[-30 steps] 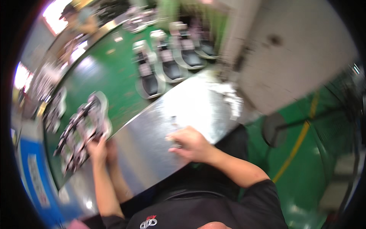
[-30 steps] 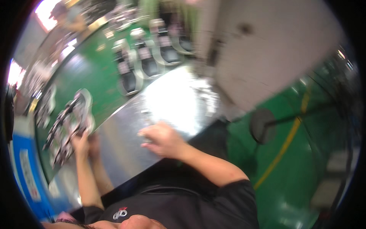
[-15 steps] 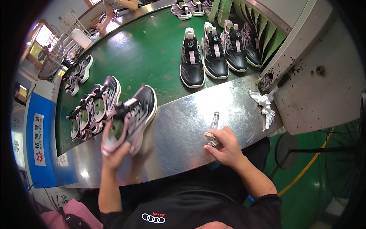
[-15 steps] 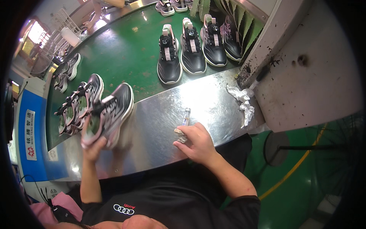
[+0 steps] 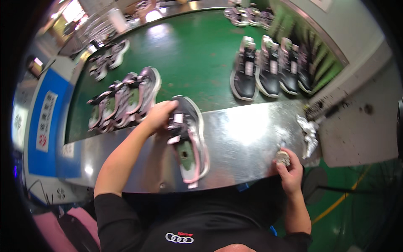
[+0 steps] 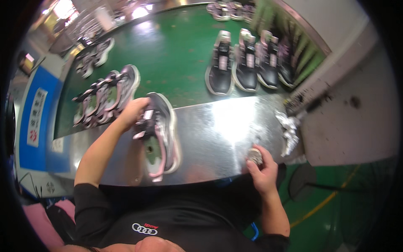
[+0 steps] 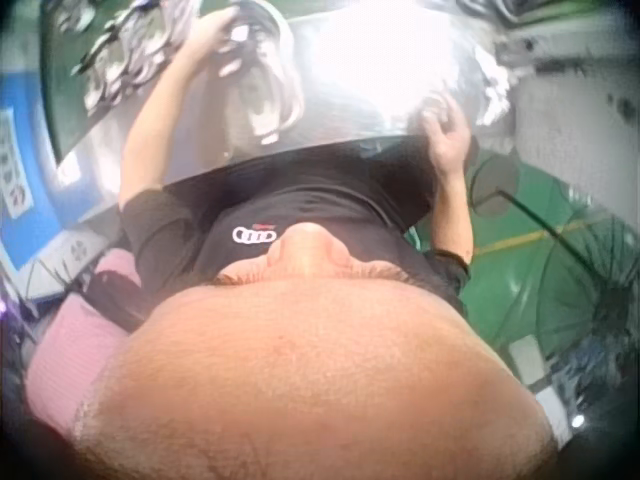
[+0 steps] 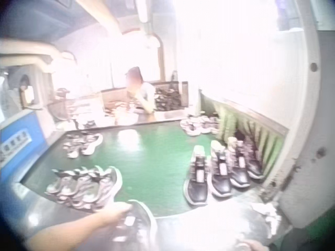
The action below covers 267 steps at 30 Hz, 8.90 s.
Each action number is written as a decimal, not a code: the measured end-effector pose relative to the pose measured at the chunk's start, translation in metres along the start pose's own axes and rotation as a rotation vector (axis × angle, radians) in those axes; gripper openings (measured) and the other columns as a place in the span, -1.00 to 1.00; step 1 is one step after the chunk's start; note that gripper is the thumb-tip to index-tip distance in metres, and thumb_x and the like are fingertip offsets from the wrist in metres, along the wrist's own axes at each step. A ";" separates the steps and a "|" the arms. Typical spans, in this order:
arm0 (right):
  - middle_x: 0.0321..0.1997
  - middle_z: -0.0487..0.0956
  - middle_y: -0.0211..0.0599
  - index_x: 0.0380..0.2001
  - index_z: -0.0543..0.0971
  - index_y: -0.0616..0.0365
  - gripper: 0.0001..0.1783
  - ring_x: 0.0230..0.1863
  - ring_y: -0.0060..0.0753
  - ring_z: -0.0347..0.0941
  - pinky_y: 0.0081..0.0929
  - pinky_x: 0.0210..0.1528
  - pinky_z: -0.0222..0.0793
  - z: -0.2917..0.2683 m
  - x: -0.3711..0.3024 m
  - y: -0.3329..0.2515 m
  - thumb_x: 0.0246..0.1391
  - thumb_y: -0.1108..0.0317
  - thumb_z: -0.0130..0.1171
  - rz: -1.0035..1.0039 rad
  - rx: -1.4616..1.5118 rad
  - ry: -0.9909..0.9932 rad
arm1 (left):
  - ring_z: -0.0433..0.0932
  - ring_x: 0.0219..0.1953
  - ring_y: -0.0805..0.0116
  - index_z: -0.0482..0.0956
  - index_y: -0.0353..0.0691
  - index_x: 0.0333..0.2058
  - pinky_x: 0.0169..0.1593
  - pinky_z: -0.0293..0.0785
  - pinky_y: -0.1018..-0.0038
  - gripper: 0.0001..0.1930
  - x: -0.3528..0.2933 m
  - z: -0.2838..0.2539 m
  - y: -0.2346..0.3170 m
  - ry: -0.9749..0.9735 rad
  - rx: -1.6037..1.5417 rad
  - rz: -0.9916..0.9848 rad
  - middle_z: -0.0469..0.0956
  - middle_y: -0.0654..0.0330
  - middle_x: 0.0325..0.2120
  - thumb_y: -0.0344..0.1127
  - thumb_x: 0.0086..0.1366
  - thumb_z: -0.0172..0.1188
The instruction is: The person applies glue along the seams of shoes using a syringe applicator, refills the syringe from a bottle, wipes the tip with a cloth, and applies glue to more shoes.
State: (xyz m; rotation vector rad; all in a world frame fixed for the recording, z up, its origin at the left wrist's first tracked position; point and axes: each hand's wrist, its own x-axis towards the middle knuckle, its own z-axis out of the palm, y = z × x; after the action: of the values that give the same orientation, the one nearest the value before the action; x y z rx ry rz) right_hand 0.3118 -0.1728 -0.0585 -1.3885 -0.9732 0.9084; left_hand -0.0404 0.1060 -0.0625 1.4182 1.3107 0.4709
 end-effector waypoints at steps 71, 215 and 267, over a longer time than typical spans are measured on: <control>-0.32 0.52 -0.03 -0.09 0.46 0.30 -0.46 -0.29 -0.33 0.45 -0.45 -0.23 0.33 0.100 0.011 -0.074 0.06 0.04 0.24 0.009 0.637 -0.606 | 0.58 -0.35 -0.12 0.44 -0.53 -0.24 -0.25 0.56 0.19 -0.37 -0.091 0.056 0.040 -0.343 -0.922 0.556 0.51 -0.36 -0.34 0.04 -0.03 0.24; -0.65 0.41 -0.60 -0.37 0.60 -0.04 -0.67 -0.72 -0.62 -0.03 -0.67 -0.70 -0.14 0.055 -0.094 -0.108 -0.26 0.18 0.44 -0.762 -0.905 -0.327 | 0.44 0.10 0.22 0.40 -0.17 0.08 -0.02 0.54 0.57 -0.54 -0.159 0.173 0.012 -0.928 -1.426 -0.396 0.49 0.13 0.00 -0.33 0.19 0.24; -0.34 0.58 -0.36 -0.23 0.56 0.10 -0.52 -0.38 -0.23 0.30 -0.39 -0.22 0.22 0.038 0.019 -0.011 -0.34 0.26 0.37 -0.534 -0.670 -0.073 | 0.55 -0.38 0.46 0.46 -0.36 -0.11 -0.29 0.51 0.56 -0.64 0.010 0.085 0.042 -0.137 -0.267 0.368 0.57 0.15 -0.38 -0.36 0.14 0.30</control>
State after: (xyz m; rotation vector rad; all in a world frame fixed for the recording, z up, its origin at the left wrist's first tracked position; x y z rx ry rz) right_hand 0.2829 -0.1417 -0.0489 -1.5150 -1.7011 0.2268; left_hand 0.0525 0.0866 -0.0575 1.4387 0.8422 0.7506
